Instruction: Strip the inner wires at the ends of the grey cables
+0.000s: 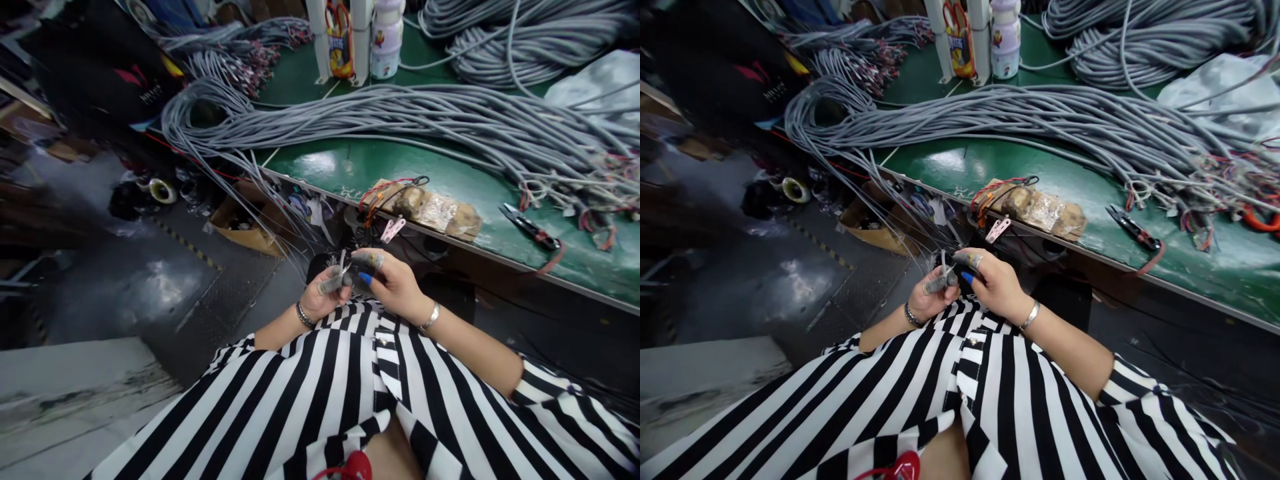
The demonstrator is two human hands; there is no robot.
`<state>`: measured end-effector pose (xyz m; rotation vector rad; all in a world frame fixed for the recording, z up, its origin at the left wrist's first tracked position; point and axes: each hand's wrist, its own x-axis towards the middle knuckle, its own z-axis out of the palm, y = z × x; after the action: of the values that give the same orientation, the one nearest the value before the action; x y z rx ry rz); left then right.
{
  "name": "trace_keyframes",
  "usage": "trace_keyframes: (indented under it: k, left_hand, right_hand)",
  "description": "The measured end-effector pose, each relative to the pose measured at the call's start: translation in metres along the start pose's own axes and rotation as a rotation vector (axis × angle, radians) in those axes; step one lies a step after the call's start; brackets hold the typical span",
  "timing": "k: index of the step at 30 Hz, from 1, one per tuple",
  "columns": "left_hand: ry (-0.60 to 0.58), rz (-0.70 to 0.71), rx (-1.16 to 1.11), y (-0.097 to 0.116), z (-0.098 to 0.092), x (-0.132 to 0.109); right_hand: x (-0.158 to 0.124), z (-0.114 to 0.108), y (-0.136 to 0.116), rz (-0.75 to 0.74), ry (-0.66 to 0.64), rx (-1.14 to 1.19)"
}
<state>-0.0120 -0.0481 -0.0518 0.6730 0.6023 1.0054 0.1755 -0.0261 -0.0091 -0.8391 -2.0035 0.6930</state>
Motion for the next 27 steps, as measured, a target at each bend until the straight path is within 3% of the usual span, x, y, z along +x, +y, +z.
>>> trace_keyframes:
  k: [3, 8, 11, 13, 15, 20, 23, 27]
  left_hand:
    - [-0.01, -0.011, 0.051, -0.003, -0.005, -0.001]
    - [0.03, -0.013, 0.188, -0.005, -0.006, -0.002]
    - [0.05, 0.003, 0.278, -0.001, -0.002, -0.004]
    - [0.045, 0.003, 0.391, 0.003, 0.002, -0.006]
    - [0.062, 0.054, 0.581, 0.009, 0.005, -0.007]
    - [0.198, 0.364, 1.202, 0.018, 0.008, -0.005]
    - [0.219, 0.423, 1.407, 0.018, 0.01, -0.003]
    - [0.186, 0.501, 1.562, 0.016, 0.012, -0.002]
  right_hand:
    - [-0.002, 0.003, 0.007, 0.022, -0.043, -0.112]
    - [-0.006, 0.001, 0.026, 0.074, -0.254, -0.393]
    - [-0.012, -0.002, 0.044, 0.188, -0.281, -0.576]
    - [-0.016, -0.006, 0.057, 0.317, -0.237, -0.607]
    - [-0.022, -0.012, 0.066, 0.433, -0.128, -0.482]
    - [-0.032, -0.03, 0.057, 0.602, 0.2, -0.022]
    - [-0.032, -0.038, 0.035, 0.514, 0.238, -0.027]
    - [-0.029, -0.038, 0.009, 0.323, 0.146, -0.152]
